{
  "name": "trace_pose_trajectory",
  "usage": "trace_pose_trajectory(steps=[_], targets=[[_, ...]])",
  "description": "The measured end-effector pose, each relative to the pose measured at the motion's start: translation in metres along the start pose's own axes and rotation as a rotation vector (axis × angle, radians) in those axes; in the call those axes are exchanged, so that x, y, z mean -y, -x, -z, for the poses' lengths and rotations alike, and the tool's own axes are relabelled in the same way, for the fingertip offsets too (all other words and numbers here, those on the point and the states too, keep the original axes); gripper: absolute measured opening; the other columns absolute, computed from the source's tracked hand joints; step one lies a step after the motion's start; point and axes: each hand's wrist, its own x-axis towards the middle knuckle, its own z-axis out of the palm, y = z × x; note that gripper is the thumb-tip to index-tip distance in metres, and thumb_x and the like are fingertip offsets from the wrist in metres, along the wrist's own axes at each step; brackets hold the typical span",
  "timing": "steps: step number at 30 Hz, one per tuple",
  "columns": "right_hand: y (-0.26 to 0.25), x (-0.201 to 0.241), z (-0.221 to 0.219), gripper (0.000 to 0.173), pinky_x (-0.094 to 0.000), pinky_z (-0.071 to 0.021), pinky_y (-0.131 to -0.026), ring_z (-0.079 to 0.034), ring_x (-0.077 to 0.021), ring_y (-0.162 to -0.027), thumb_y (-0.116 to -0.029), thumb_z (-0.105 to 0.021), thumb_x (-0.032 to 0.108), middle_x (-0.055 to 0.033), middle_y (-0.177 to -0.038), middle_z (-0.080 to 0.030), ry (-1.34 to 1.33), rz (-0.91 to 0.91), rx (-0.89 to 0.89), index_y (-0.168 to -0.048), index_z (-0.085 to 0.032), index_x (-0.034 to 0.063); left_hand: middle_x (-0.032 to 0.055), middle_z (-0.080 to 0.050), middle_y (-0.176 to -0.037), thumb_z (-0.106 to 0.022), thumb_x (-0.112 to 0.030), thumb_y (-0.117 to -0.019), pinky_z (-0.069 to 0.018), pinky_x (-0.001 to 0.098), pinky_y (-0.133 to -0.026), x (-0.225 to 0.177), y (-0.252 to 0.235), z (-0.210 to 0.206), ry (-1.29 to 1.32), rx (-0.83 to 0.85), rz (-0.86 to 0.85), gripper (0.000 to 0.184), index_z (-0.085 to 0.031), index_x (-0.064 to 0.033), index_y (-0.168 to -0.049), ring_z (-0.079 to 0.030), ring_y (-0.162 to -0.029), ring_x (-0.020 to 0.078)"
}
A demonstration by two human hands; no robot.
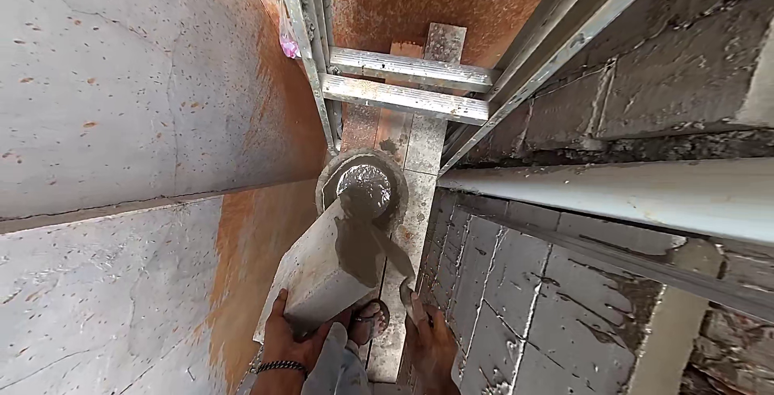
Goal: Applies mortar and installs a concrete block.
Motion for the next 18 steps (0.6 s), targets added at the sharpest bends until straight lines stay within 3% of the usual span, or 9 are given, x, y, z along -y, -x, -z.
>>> trace_pose_trajectory(steps=[3,5,7,9,10,14,17,18], targets=[[-0.051,0.004,-0.027,0.044,-0.0467,-0.0568,-0.052,-0.07,-0.0318,-0.067,-0.0897,-0.066,0.018,-0.0176,-0.096,-0.07,0.031,-0.148,0.277,-0.133,-0.071,0.011,0.0167,-0.051,-0.144,-0.055,-0.051,-0.0993,-0.0534,0.0613,-0.092,-0.005,0.004,0.003,-0.001,0.012,-0.023,0.059,-0.042,-0.019,-0.147,-0.055,-0.129,0.0366],[-0.108,0.012,-0.039,0.04,-0.0545,-0.0596,-0.069,-0.073,-0.0373,-0.085,-0.0946,-0.066,0.02,-0.0203,-0.114,-0.069,0.01,-0.241,0.588,-0.133,-0.069,0.0111,0.0167,-0.05,-0.144,-0.056,-0.05,-0.0993,-0.054,0.0597,-0.093,-0.008,0.011,0.007,-0.019,-0.001,-0.051,0.059,-0.042,-0.0189,-0.148,-0.054,-0.129,0.0367],[-0.165,0.012,-0.039,0.048,-0.0581,-0.0534,-0.095,-0.065,-0.0404,-0.117,-0.0986,-0.064,0.031,-0.0212,-0.138,-0.06,-0.018,-0.302,0.829,-0.142,-0.061,0.0116,0.0166,-0.05,-0.145,-0.057,-0.05,-0.099,-0.0539,0.0594,-0.093,-0.013,0.02,0.008,-0.062,-0.014,-0.105,0.059,-0.043,-0.0186,-0.147,-0.054,-0.129,0.037],[-0.189,0.003,-0.018,0.057,-0.0592,-0.0433,-0.107,-0.052,-0.0428,-0.133,-0.0973,-0.066,0.041,-0.025,-0.146,-0.053,-0.063,-0.343,0.743,-0.143,-0.06,0.0075,0.0161,-0.05,-0.146,-0.058,-0.049,-0.0993,-0.0527,0.0596,-0.094,-0.02,0.031,0.015,-0.151,-0.019,-0.197,0.058,-0.044,-0.0182,-0.147,-0.053,-0.13,0.037],[-0.191,-0.001,-0.001,0.059,-0.0572,-0.0428,-0.108,-0.052,-0.0419,-0.134,-0.0984,-0.064,0.043,-0.0249,-0.147,-0.053,-0.056,-0.354,0.65,-0.146,-0.058,0.009,0.016,-0.052,-0.144,-0.058,-0.049,-0.0993,-0.0533,0.0587,-0.093,-0.023,0.038,0.019,-0.214,-0.014,-0.261,0.057,-0.046,-0.0172,-0.146,-0.055,-0.128,0.036],[-0.144,-0.012,0.1,0.045,-0.0476,-0.053,-0.103,-0.064,-0.0354,-0.122,-0.1015,-0.059,0.031,-0.0235,-0.138,-0.06,-0.071,-0.487,0.407,-0.136,-0.065,0.0036,0.0122,-0.062,-0.125,-0.06,-0.048,-0.0994,-0.0574,0.0488,-0.079,-0.031,0.066,0.034,-0.617,0.092,-0.595,0.056,-0.049,-0.0158,-0.144,-0.065,-0.106,0.0253],[-0.094,0.001,0.179,0.038,-0.0444,-0.0557,-0.098,-0.067,-0.0324,-0.116,-0.0996,-0.059,0.025,-0.0201,-0.13,-0.065,-0.065,-0.422,0.283,-0.132,-0.068,0.0074,0.0131,-0.06,-0.132,-0.074,-0.028,-0.0938,-0.0602,0.041,-0.08,-0.029,0.092,0.021,-0.815,0.28,-0.929,0.085,-0.021,-0.012,-0.158,-0.066,-0.108,0.0193],[-0.081,0.01,0.2,0.039,-0.0433,-0.057,-0.096,-0.067,-0.0318,-0.113,-0.0982,-0.061,0.022,-0.0186,-0.127,-0.067,-0.054,-0.37,0.222,-0.135,-0.068,0.0101,0.0151,-0.054,-0.141,-0.08,-0.02,-0.0878,-0.0591,0.0351,-0.091,-0.029,0.1,0.015,-0.887,0.389,-1.082,0.1,-0.013,-0.0059,-0.16,-0.064,-0.118,0.0166]])
